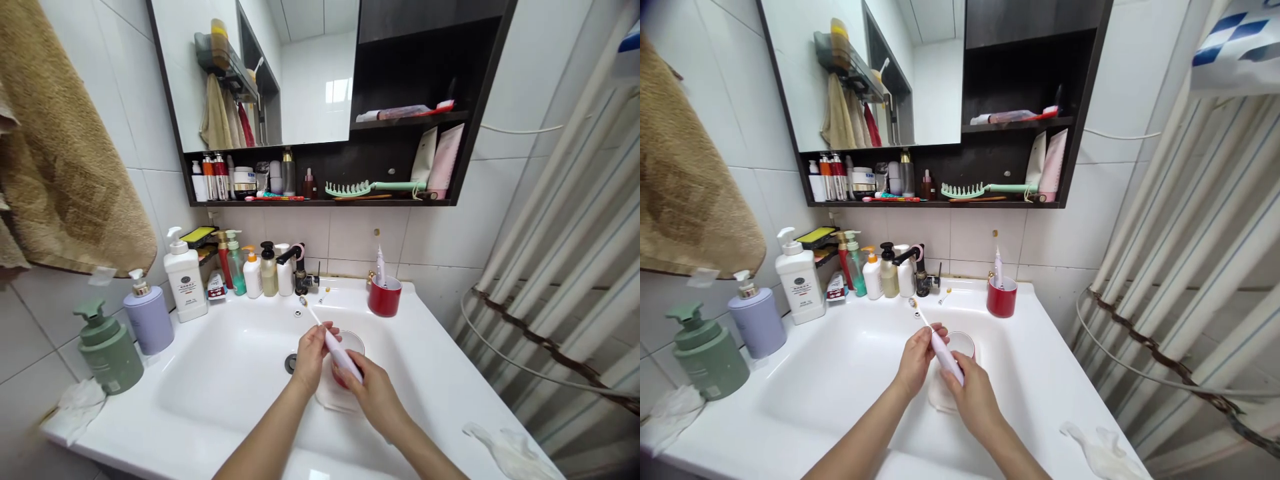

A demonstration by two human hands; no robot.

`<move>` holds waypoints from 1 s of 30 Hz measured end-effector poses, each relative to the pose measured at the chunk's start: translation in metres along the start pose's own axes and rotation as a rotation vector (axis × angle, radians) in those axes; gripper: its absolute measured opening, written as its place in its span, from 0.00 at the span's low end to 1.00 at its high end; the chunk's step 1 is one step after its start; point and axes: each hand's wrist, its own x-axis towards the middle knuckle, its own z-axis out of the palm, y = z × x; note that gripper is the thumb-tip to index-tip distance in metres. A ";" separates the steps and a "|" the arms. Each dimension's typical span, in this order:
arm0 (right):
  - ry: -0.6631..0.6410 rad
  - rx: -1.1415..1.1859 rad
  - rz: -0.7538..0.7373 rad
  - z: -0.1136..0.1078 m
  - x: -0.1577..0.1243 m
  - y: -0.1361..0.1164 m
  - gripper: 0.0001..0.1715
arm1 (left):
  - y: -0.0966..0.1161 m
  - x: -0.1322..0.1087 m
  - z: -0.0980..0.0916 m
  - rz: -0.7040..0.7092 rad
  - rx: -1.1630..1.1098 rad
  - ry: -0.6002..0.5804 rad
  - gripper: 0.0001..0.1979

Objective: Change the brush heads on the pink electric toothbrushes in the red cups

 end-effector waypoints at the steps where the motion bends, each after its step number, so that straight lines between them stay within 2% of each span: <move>1: -0.034 -0.007 0.008 0.003 -0.001 0.001 0.10 | 0.001 0.000 0.000 -0.019 -0.052 0.011 0.15; 3: -0.114 0.028 0.056 0.005 -0.001 0.002 0.12 | 0.003 0.001 -0.001 -0.052 -0.132 0.057 0.13; 7: -0.388 0.239 0.271 0.006 0.000 0.002 0.16 | 0.007 0.005 -0.005 -0.124 -0.212 0.140 0.12; 8: -0.422 0.258 0.294 0.007 0.001 0.002 0.17 | 0.007 0.007 -0.006 -0.137 -0.218 0.159 0.12; 9: -0.419 0.246 0.288 0.008 0.001 0.003 0.16 | 0.007 0.008 -0.007 -0.144 -0.220 0.176 0.11; 13: -0.264 0.100 0.164 0.013 0.001 0.004 0.18 | 0.005 0.011 -0.007 -0.127 -0.212 0.201 0.10; 18: -0.358 0.187 0.280 0.018 -0.001 0.004 0.19 | 0.003 0.011 -0.008 -0.122 -0.202 0.240 0.10; 22: -0.264 0.141 0.199 0.021 -0.002 0.004 0.19 | 0.002 0.012 -0.010 -0.114 -0.205 0.261 0.11; 26: -0.371 0.239 0.311 0.024 -0.001 0.007 0.18 | 0.001 0.014 -0.012 -0.135 -0.206 0.287 0.10; 30: -0.279 0.168 0.218 0.025 -0.001 0.010 0.16 | 0.000 0.016 -0.013 -0.143 -0.210 0.297 0.10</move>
